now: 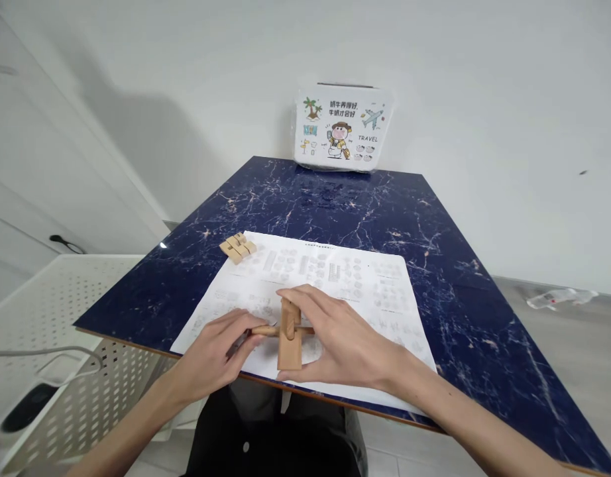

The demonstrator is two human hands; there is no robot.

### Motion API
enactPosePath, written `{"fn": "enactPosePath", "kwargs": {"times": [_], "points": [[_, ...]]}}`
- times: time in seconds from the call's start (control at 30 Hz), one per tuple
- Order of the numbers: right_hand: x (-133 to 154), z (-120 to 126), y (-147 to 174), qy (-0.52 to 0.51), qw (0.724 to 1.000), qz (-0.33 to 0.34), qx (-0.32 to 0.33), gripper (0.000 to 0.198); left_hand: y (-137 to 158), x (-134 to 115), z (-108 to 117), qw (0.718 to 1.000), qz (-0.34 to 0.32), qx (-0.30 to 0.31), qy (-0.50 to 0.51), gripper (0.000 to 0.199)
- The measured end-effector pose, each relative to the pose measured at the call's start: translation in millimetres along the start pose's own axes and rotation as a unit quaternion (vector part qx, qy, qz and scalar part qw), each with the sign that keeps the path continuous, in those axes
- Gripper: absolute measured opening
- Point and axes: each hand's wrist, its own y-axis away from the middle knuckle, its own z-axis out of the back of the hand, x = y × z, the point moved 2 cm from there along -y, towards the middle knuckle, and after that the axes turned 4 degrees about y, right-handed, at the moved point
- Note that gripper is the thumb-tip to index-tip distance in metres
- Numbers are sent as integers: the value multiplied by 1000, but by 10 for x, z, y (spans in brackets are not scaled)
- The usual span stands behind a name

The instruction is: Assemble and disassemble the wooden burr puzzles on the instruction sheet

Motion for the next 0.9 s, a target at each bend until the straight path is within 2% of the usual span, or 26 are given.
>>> {"fn": "enactPosePath", "kwargs": {"times": [0.2,0.33,0.5,0.53,0.6,0.7,0.73,0.8,0.9], "points": [[107,-51,35,-29,999,-22,5,77,17,6,-33,1000,-9,-9,9,15],[217,-62,50,-67,996,-39,-33,69,37,14,-58,1000,-6,-14,15,14],[351,119,-66,-148,981,-51,-113,32,52,40,-68,999,19,-21,41,13],[337,169,-135,-155,979,-62,-119,27,57,46,-62,998,25,-26,47,14],[241,245,-332,-135,980,-85,-116,33,72,57,-36,997,36,-38,60,14],[-42,225,-730,-42,987,-128,-86,42,123,84,46,993,64,-51,88,15],[-146,179,-873,10,987,-140,-84,40,149,98,85,991,77,-54,96,15],[-299,-7,-1154,109,988,-107,-6,31,213,131,174,987,101,-66,103,17],[-371,-342,-1483,124,990,-47,54,22,329,189,300,984,126,-83,95,22]]}}
